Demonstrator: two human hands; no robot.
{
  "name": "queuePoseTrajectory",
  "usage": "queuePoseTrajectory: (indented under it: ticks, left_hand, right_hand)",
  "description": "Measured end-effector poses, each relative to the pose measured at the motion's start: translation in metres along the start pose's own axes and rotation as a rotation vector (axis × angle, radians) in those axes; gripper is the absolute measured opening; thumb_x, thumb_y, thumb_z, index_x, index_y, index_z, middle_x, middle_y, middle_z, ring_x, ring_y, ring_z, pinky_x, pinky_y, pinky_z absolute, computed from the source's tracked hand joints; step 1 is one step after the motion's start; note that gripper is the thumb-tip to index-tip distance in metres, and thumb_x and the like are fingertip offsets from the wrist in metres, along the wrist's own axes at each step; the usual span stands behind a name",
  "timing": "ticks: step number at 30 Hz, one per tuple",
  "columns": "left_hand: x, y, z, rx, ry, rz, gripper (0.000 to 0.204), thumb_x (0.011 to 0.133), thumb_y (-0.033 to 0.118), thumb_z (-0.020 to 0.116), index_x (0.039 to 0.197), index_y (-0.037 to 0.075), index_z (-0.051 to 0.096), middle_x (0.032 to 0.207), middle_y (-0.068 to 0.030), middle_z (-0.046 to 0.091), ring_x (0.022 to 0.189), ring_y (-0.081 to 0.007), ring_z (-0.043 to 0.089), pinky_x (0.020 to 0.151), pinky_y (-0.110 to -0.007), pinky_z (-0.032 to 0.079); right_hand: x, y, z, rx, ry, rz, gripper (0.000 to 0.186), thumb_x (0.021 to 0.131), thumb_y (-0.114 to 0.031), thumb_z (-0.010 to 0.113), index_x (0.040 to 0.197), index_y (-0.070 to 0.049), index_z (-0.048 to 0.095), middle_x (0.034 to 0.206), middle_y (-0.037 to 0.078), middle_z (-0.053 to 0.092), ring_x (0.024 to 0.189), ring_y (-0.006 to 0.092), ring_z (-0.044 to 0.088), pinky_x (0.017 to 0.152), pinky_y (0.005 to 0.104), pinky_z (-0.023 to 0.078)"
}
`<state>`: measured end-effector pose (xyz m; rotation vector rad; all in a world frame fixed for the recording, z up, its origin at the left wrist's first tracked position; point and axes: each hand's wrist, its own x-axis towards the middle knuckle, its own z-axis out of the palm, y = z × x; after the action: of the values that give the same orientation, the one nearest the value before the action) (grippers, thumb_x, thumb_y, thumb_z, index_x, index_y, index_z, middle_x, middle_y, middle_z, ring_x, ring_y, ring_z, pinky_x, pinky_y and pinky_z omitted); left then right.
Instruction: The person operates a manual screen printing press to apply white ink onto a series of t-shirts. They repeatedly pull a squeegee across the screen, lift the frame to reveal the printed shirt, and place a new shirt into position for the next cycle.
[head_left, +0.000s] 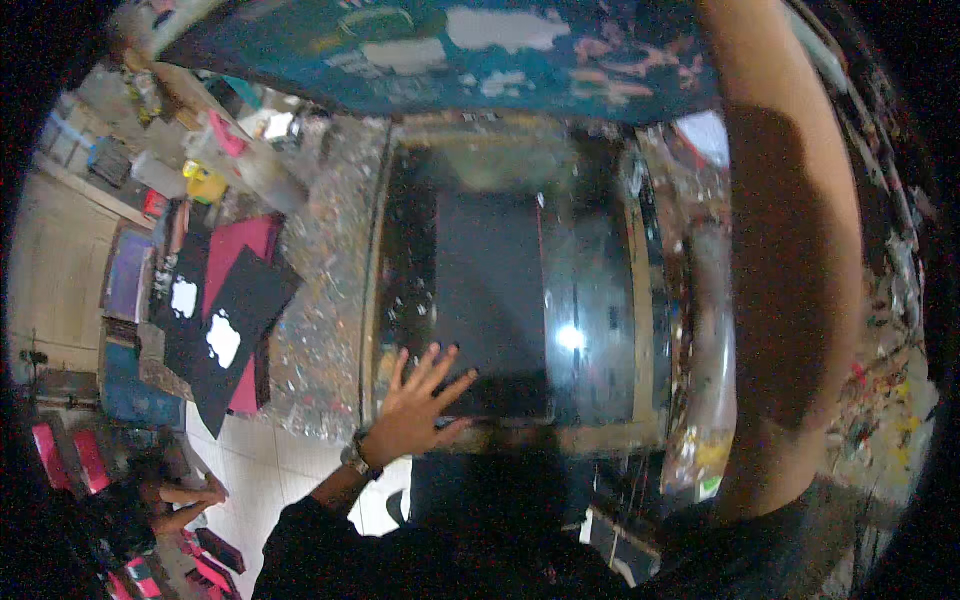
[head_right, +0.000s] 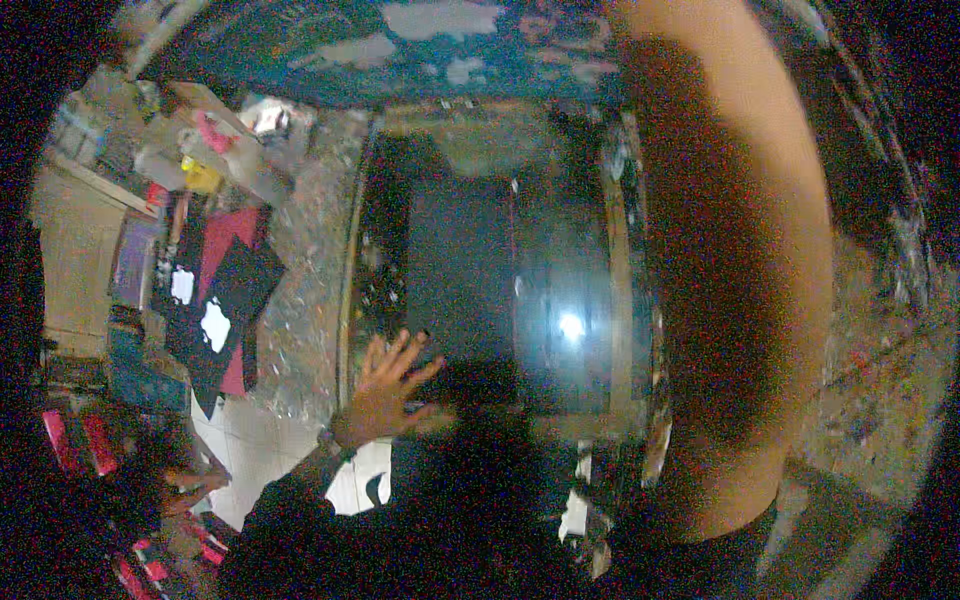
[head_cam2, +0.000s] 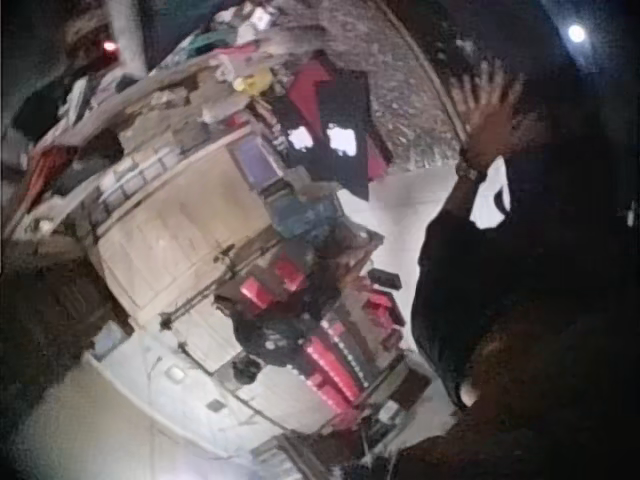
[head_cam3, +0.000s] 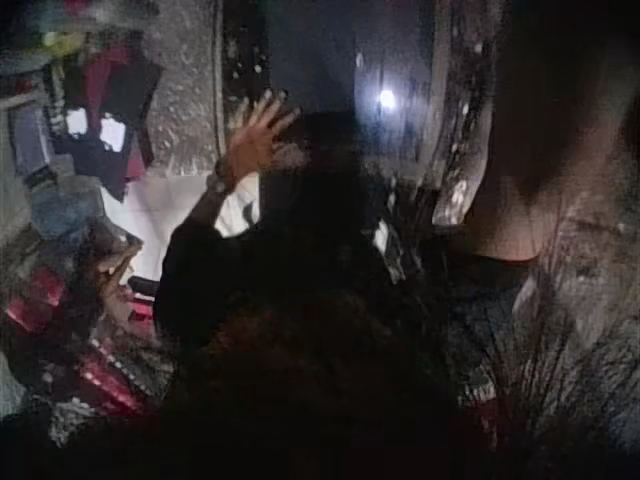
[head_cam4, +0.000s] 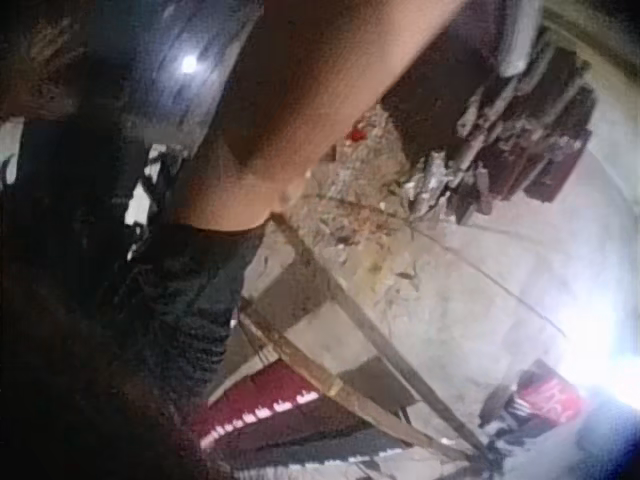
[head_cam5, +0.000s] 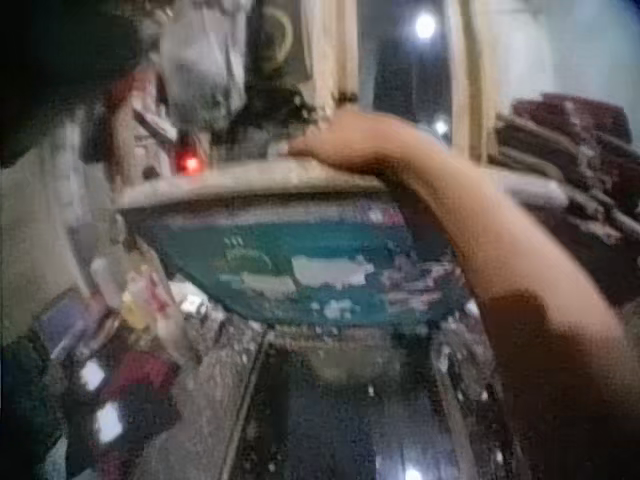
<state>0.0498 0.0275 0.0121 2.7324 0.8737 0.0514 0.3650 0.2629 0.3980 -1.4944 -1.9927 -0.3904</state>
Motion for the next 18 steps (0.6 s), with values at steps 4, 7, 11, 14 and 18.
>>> queuePoseTrajectory:
  ticks: [4,7,11,14,18]
  left_hand:
    - [-0.009,-0.001,0.012,0.005,0.076,0.018,0.066,0.098,0.059,0.059,0.154,0.026,0.050,0.168,-0.0122,0.032,0.156,-0.0363,0.026,0.124,-0.064,0.012]
    - [-0.021,-0.003,0.010,0.000,0.114,-0.014,0.064,0.098,0.056,0.060,0.154,0.027,0.049,0.168,-0.0107,0.032,0.156,-0.0353,0.025,0.125,-0.063,0.012]
    - [-0.017,0.000,0.007,0.006,0.129,-0.001,0.065,0.098,0.049,0.064,0.156,0.023,0.047,0.168,-0.0129,0.032,0.155,-0.0360,0.028,0.125,-0.061,0.015]
    - [-0.016,0.006,-0.033,-0.391,0.397,-0.087,0.072,0.098,0.036,0.069,0.159,0.014,0.038,0.165,-0.0169,0.035,0.150,-0.0365,0.037,0.122,-0.056,0.027]
    - [-0.010,0.012,-0.077,-1.340,0.991,-0.392,0.065,0.098,0.026,0.072,0.148,0.002,0.038,0.145,-0.0219,0.055,0.119,-0.0286,0.066,0.093,-0.041,0.057]
  right_hand:
    - [-0.006,-0.026,-0.028,-0.122,-0.140,0.166,0.090,0.089,-0.075,0.056,0.128,0.006,0.067,0.137,0.032,0.061,0.129,0.0454,0.059,0.110,0.0492,0.046]
    - [-0.024,-0.051,-0.026,-0.135,-0.175,0.240,0.089,0.089,-0.078,0.052,0.108,0.006,0.075,0.116,0.031,0.071,0.110,0.0444,0.070,0.098,0.0483,0.055]
    - [-0.048,-0.068,-0.020,-0.222,-0.134,0.285,0.083,0.095,-0.077,0.045,0.079,-0.001,0.074,0.082,0.020,0.075,0.075,0.0320,0.074,0.075,0.0457,0.060]
    - [-0.110,-0.090,-0.010,-0.223,-0.145,0.176,0.077,0.091,-0.076,0.050,0.114,-0.006,0.074,0.105,0.022,0.075,0.100,0.0355,0.073,0.091,0.0506,0.055]
    - [-0.244,-0.113,0.040,-0.186,0.142,-0.081,0.050,0.094,-0.058,0.063,0.089,-0.009,0.066,0.088,0.015,0.069,0.086,0.0326,0.068,0.108,0.0613,0.030]
